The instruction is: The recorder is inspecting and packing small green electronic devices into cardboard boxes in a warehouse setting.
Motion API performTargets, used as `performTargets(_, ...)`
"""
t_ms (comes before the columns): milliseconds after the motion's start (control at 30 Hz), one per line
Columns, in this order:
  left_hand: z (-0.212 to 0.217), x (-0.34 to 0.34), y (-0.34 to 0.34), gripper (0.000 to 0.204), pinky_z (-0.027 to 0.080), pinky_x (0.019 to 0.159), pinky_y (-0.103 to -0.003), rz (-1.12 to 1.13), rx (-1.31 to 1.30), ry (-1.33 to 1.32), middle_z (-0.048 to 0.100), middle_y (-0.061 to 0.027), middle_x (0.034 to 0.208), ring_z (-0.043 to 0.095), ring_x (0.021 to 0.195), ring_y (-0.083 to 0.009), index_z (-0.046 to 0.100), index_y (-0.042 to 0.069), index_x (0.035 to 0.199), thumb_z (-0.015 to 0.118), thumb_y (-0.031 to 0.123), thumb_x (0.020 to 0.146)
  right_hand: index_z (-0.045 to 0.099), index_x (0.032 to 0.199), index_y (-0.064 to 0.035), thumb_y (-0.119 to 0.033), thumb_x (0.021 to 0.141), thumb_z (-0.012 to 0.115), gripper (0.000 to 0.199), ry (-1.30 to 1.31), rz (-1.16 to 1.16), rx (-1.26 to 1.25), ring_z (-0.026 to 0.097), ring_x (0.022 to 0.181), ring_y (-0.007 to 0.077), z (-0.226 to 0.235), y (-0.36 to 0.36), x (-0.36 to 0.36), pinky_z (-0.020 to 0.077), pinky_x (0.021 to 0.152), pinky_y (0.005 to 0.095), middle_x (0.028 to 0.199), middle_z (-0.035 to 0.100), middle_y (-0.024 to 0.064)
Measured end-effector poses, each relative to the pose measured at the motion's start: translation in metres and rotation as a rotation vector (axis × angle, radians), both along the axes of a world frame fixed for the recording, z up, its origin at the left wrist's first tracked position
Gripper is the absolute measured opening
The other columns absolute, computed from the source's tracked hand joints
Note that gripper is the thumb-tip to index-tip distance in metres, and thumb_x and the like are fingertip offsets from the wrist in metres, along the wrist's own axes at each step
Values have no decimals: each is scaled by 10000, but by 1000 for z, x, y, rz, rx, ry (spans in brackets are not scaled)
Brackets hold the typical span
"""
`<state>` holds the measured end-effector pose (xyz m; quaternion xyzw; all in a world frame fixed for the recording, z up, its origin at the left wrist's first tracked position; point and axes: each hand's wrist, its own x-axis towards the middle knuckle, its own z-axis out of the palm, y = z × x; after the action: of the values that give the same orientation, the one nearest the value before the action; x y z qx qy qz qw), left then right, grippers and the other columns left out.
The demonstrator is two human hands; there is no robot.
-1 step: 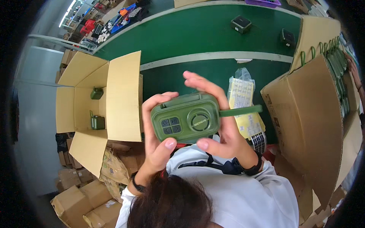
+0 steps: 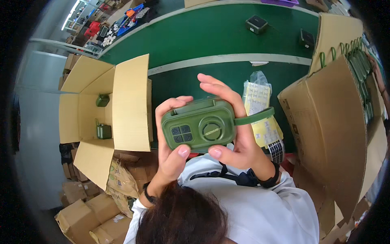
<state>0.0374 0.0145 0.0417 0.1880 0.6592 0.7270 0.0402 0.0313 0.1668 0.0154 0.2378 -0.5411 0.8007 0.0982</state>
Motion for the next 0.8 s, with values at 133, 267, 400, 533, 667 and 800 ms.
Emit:
performTargets(133, -8, -5, 11, 620, 295, 926, -342, -17, 20, 17, 299, -183, 1166, 336, 1107, -243, 332, -4, 1174, 606, 197, 656, 348, 1188, 26, -207, 643, 641, 662, 62, -113, 68, 342, 1171, 323, 1, 5, 2, 305, 932, 384, 1223, 340, 279)
performTargets(267, -5, -7, 15, 615, 312, 905, -364, -21, 61, -66, 322, -194, 1144, 361, 1085, -266, 353, -22, 1145, 597, 227, 639, 347, 1187, 22, -191, 629, 651, 670, 55, -168, 54, 352, 1158, 321, -3, 4, 6, 317, 923, 383, 1213, 349, 276)
performTargets(400, -11, -9, 13, 609, 312, 901, -376, -23, 20, 27, 335, -199, 1132, 364, 1081, -279, 367, -30, 1131, 605, 221, 630, 349, 1177, 17, -187, 613, 662, 677, 157, -221, 132, 375, 1128, 316, -6, 2, 7, 337, 908, 387, 1189, 362, 270)
performTargets(533, -8, -10, 9, 606, 309, 901, -385, -40, 41, 19, 337, -208, 1132, 344, 1103, -288, 382, -25, 1121, 584, 300, 651, 356, 1166, 15, -200, 612, 663, 668, 178, -249, 119, 388, 1110, 315, -5, -1, 7, 354, 894, 388, 1177, 366, 272)
performTargets(667, -9, -13, 5, 625, 298, 911, -382, -91, 66, 16, 331, -213, 1144, 334, 1109, -295, 383, -23, 1123, 536, 386, 675, 358, 1162, 13, -209, 612, 668, 669, 222, -249, 138, 393, 1098, 315, -5, -3, 6, 359, 890, 383, 1179, 361, 276)
performTargets(800, -7, -15, 4, 622, 300, 904, -376, -108, 76, 67, 340, -213, 1138, 337, 1100, -294, 397, -23, 1112, 530, 405, 680, 379, 1137, 3, -274, 614, 672, 660, 328, -315, 142, 418, 1059, 324, -8, -5, 2, 361, 877, 431, 1143, 403, 263)
